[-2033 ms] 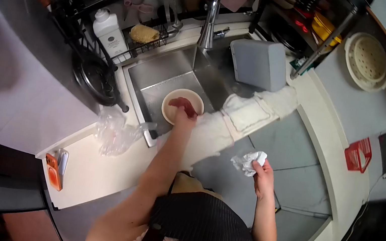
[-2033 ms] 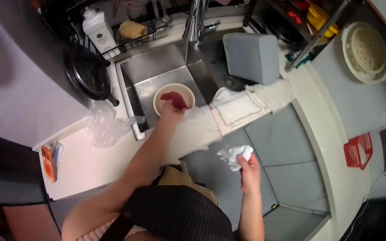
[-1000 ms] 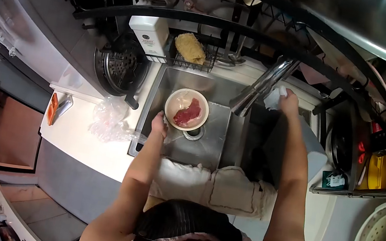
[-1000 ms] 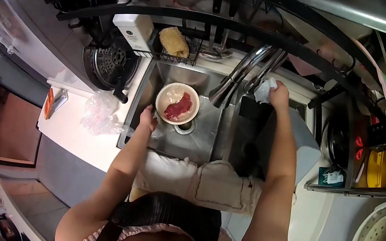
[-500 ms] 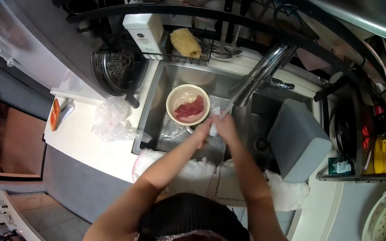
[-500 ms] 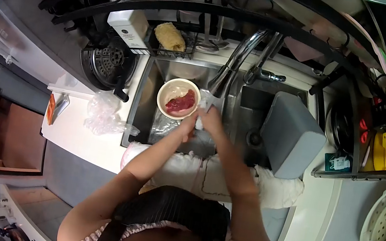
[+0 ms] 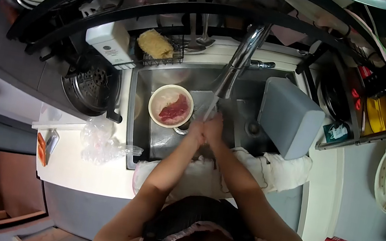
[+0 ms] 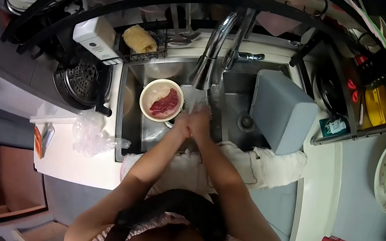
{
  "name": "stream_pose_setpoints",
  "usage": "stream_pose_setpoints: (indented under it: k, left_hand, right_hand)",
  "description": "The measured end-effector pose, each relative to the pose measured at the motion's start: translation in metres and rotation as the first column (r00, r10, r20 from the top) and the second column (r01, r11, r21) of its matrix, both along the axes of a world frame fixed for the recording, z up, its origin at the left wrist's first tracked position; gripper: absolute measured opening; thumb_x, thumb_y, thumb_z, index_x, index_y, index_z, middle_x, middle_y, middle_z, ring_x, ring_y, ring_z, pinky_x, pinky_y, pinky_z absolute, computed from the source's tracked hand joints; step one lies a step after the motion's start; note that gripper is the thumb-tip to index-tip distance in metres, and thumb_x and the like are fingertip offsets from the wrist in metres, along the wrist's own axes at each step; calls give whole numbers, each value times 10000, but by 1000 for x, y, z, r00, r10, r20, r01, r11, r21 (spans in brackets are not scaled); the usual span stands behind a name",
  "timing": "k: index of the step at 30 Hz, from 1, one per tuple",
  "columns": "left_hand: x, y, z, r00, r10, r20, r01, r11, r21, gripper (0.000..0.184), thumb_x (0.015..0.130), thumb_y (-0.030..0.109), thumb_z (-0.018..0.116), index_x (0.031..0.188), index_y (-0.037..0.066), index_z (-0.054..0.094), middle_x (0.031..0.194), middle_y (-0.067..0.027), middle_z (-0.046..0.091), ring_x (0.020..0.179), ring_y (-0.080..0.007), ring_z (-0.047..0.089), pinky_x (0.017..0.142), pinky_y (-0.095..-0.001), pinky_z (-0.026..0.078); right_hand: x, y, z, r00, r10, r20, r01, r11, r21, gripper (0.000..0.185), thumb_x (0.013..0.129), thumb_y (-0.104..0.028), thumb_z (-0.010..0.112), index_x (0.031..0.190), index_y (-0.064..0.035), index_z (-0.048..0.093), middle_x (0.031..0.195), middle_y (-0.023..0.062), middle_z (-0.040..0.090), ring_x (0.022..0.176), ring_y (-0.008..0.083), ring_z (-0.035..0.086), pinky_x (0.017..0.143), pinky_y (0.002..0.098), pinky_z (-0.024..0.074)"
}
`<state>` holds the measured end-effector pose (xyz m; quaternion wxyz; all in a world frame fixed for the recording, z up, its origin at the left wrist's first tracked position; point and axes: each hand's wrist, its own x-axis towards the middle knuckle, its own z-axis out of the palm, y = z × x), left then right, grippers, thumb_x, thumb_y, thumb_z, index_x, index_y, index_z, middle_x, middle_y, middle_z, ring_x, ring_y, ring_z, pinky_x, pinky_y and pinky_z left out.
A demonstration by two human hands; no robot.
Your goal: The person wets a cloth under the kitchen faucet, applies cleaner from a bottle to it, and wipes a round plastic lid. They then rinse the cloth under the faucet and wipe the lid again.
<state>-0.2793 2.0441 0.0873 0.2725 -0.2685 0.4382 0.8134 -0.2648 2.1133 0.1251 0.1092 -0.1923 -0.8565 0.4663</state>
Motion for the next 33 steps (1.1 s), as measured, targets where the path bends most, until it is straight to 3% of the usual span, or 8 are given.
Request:
stream_pose_setpoints:
  k: [3,6,10,14,20,22,27,33]
  left_hand:
    - [-28,-32,-77,454,-684,-572,-115,591,-798,285,972,313,479,997,108,675,832,-63,652,776,-231,636,641,-426,516]
    - [-1,-22,16,1000,-3,-22,11,915,404,252,936,353,567,956,128,681,810,-35,652,757,-196,624,651,-382,511]
    - [9,-24,90,986,-113,125,79,966,248,146,916,268,618,946,137,675,821,-15,653,755,-164,612,682,-333,503]
    - [3,-57,132,936,-118,-332,77,988,-133,29,881,81,646,901,91,629,878,6,637,871,-125,587,761,-272,462]
    - [-10,-63,157,401,-850,-343,361,490,-793,266,846,-32,591,1102,28,627,1037,-47,664,944,-124,600,837,-272,470]
    - [-18,-72,130,421,-754,-504,388,652,-651,261,829,-12,626,1088,18,623,1023,-61,666,942,-126,606,835,-274,481]
    - [-20,-93,133,375,-741,-557,242,658,-713,202,825,70,700,1013,27,641,987,-28,661,937,-112,599,826,-263,481]
    - [-22,-112,90,455,-804,-384,343,556,-757,251,850,206,705,1005,23,631,837,-9,638,759,-120,574,691,-258,464]
  right_hand:
    - [14,-26,2,980,130,152,-162,962,219,366,885,-363,561,939,-5,617,891,237,652,858,459,614,766,491,482]
    - [-7,-3,-22,969,184,168,-198,978,72,527,920,-501,472,980,-1,629,912,246,655,886,456,618,792,488,484]
    - [-23,36,-8,939,295,176,-262,947,-188,569,920,-535,459,1038,-4,628,985,247,652,952,432,619,831,467,487]
    - [-19,52,-29,943,233,237,-207,970,-129,428,890,-350,578,1154,-13,583,1059,224,644,1011,351,624,877,415,477]
    - [-9,28,68,679,703,-211,-731,624,-276,451,792,-101,684,1213,-12,547,1029,167,654,1002,252,624,881,350,471]
    - [-17,28,62,545,739,-396,-820,374,-432,444,774,-71,691,1195,-11,561,1008,150,656,969,227,623,864,337,473]
    - [-29,43,75,537,823,185,-802,566,-189,281,827,-112,649,1086,-8,618,969,75,660,859,120,584,764,296,474]
    - [-23,61,109,764,644,-50,-556,617,-557,226,894,-154,584,1072,-20,625,950,44,654,846,106,588,726,275,474]
